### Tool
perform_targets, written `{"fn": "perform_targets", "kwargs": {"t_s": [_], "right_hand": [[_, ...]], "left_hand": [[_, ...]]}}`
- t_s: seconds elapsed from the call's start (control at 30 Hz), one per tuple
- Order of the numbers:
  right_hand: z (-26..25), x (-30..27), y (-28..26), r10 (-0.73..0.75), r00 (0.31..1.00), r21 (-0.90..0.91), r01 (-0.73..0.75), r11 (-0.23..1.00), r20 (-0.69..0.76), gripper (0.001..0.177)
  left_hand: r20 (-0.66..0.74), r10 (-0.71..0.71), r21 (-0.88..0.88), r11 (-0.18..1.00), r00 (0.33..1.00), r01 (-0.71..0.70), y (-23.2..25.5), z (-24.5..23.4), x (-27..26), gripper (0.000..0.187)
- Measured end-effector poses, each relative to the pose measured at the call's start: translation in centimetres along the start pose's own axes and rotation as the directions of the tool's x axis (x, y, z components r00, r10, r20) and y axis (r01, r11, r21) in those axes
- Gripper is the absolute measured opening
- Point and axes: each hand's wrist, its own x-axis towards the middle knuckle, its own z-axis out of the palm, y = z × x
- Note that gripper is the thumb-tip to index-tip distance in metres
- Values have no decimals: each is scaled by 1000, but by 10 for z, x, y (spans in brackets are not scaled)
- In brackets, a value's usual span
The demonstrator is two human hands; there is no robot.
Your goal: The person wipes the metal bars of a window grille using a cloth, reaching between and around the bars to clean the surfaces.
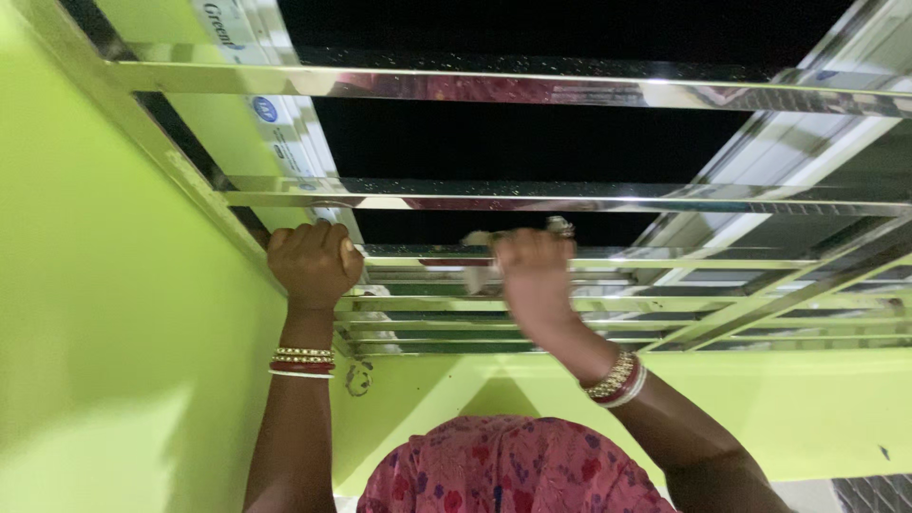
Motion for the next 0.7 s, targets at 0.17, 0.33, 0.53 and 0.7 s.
{"fn": "perform_targets", "kwargs": {"t_s": [0.17,0.33,0.53,0.7], "right_hand": [[-17,56,-100,-236,971,-154,227,962,-38,46],[-28,72,-122,-299,945,172,318,932,-130,43],[-26,38,-46,-198,979,237,201,950,-38,53],[-33,-21,74,54,977,17,-59,998,206,56]], "left_hand": [[-29,14,-1,1000,999,-14,-2,-3,3,32],[14,-1,-7,1000,1000,1,-3,-5,1,32],[-28,12,-49,999,1000,-13,-3,-8,4,32],[-16,17,-11,1000,1000,-17,-1,-6,5,35]]}}
